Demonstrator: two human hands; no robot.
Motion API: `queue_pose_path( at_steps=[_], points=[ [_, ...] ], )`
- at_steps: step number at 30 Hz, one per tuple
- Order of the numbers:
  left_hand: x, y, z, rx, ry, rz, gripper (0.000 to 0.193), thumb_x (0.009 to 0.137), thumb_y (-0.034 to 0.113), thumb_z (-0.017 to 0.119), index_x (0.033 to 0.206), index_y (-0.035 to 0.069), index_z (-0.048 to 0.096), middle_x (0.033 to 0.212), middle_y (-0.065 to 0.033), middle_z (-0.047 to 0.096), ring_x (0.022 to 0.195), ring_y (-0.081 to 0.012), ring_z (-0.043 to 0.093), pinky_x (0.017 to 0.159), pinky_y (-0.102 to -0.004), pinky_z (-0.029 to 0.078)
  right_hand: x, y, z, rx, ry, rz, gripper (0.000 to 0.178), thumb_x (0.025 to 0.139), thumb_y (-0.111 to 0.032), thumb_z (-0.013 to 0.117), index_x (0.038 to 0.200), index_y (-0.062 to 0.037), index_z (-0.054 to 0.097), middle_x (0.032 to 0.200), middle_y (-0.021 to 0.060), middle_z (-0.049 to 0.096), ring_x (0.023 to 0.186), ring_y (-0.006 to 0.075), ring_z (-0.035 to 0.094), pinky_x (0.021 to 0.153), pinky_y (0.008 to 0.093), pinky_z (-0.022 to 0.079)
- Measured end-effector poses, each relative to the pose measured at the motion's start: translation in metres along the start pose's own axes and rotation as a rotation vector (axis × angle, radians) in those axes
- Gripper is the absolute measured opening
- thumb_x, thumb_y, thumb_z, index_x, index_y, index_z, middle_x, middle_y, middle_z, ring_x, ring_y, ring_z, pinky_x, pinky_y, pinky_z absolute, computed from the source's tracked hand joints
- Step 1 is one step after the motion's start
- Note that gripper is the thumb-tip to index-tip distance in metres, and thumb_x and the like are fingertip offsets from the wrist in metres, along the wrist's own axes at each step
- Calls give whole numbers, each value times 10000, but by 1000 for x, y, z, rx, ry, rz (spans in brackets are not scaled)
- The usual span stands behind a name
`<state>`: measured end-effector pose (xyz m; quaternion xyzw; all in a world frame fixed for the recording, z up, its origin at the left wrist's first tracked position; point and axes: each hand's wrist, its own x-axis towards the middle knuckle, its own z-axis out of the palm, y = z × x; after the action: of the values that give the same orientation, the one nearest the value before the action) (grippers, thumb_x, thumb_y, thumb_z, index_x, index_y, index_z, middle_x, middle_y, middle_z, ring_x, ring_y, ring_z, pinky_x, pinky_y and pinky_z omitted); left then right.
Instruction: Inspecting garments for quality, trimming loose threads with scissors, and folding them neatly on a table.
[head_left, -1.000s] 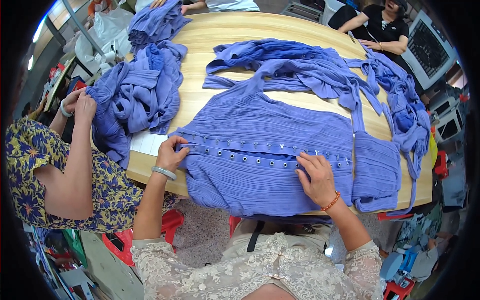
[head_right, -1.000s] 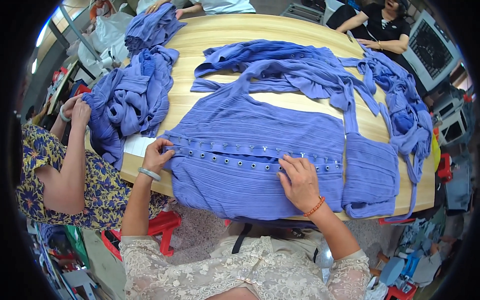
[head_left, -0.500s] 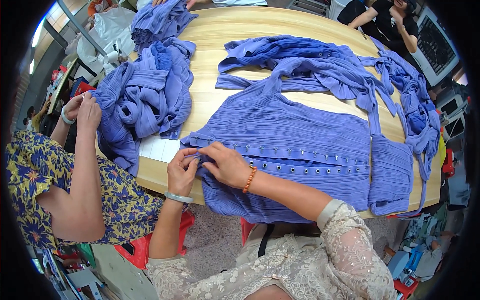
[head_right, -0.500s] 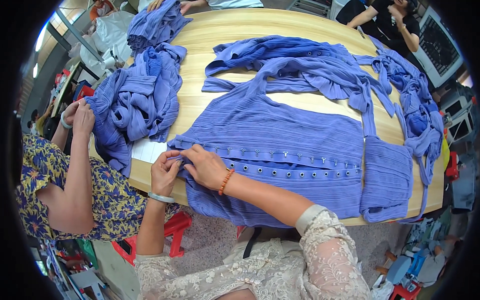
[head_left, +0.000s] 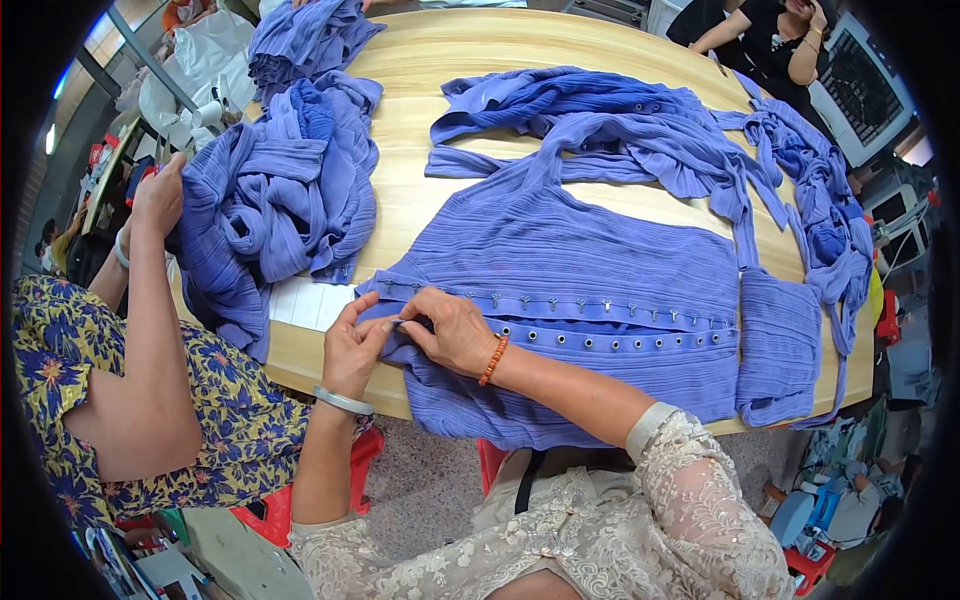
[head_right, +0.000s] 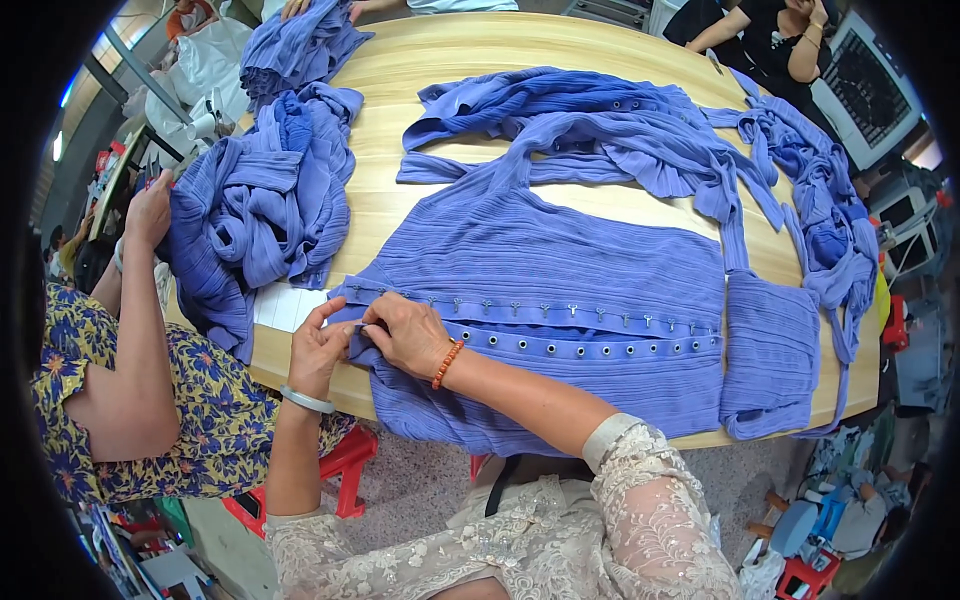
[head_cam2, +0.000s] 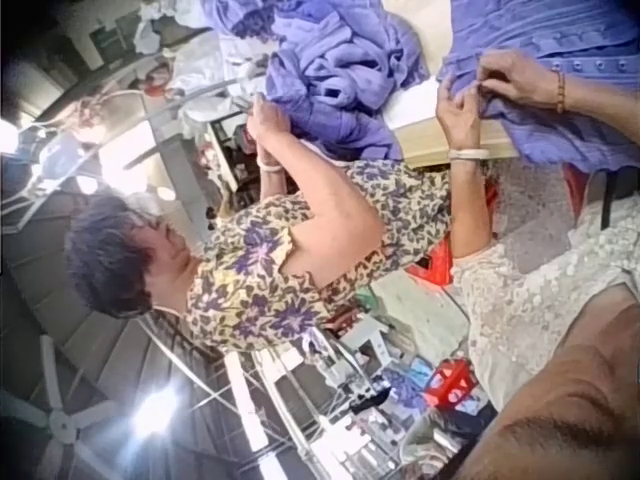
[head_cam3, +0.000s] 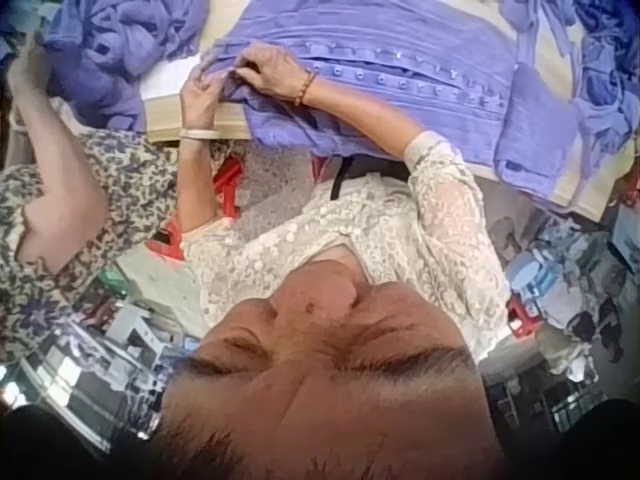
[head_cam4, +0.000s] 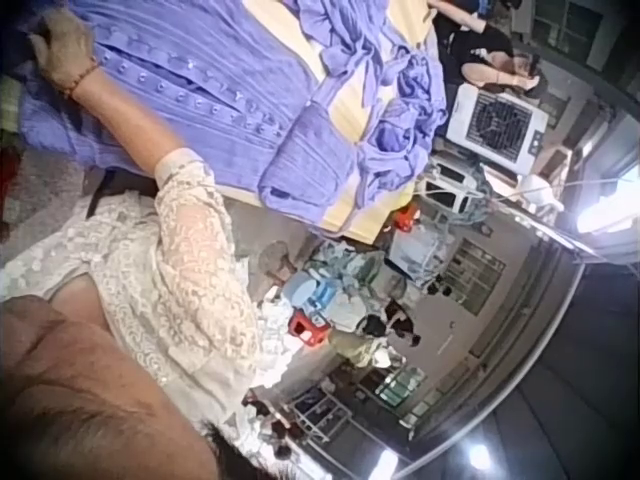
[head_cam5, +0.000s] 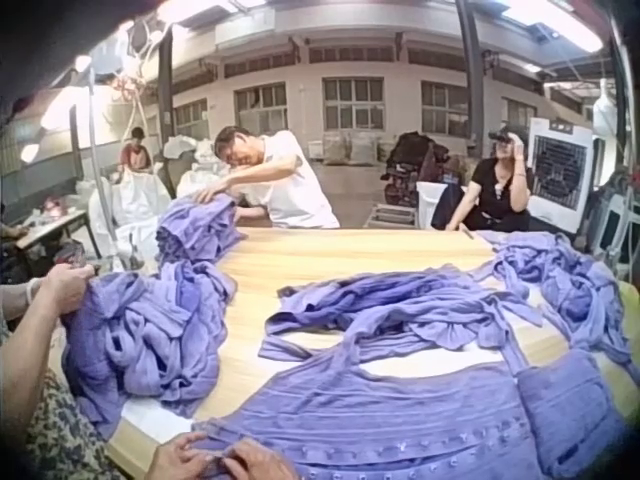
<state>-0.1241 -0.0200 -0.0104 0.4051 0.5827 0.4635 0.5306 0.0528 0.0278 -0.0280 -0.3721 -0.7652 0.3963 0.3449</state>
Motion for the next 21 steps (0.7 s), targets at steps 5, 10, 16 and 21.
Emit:
queue_pose_path(
  at_steps=[5, 10, 16, 21],
  points=[
    [33, 14, -7, 19, 20, -282, 396, 919, 166, 610, 1250, -7, 479, 896, -99, 668, 655, -112, 628, 550, -223, 513, -1, 5, 1, -21, -28, -41, 142, 824, -142, 663, 896, -36, 603, 848, 127, 617, 760, 306, 638, 667, 386, 507],
    [66, 22, -7, 54, -17, -365, 284, 885, 205, 670, 1087, 50, 545, 743, -29, 613, 520, -70, 556, 455, -205, 443, -3, 3, 2, -51, -54, -55, 154, 831, -137, 653, 930, -35, 593, 862, 132, 621, 766, 306, 643, 671, 385, 511],
    [75, 10, 6, 383, 36, -74, 194, 805, 164, 728, 870, 25, 610, 687, -13, 590, 502, -78, 515, 430, -213, 411, -2, 1, -1, -26, -48, -17, 155, 837, -136, 638, 940, -29, 593, 853, 141, 633, 762, 308, 647, 677, 386, 509],
    [63, 11, 7, 377, 16, -21, 177, 803, 158, 726, 778, 7, 637, 647, -12, 593, 530, -68, 520, 449, -218, 403, -1, 1, -3, 22, -52, 27, 154, 837, -144, 631, 936, -31, 595, 865, 155, 644, 787, 334, 642, 694, 411, 505]
  ],
)
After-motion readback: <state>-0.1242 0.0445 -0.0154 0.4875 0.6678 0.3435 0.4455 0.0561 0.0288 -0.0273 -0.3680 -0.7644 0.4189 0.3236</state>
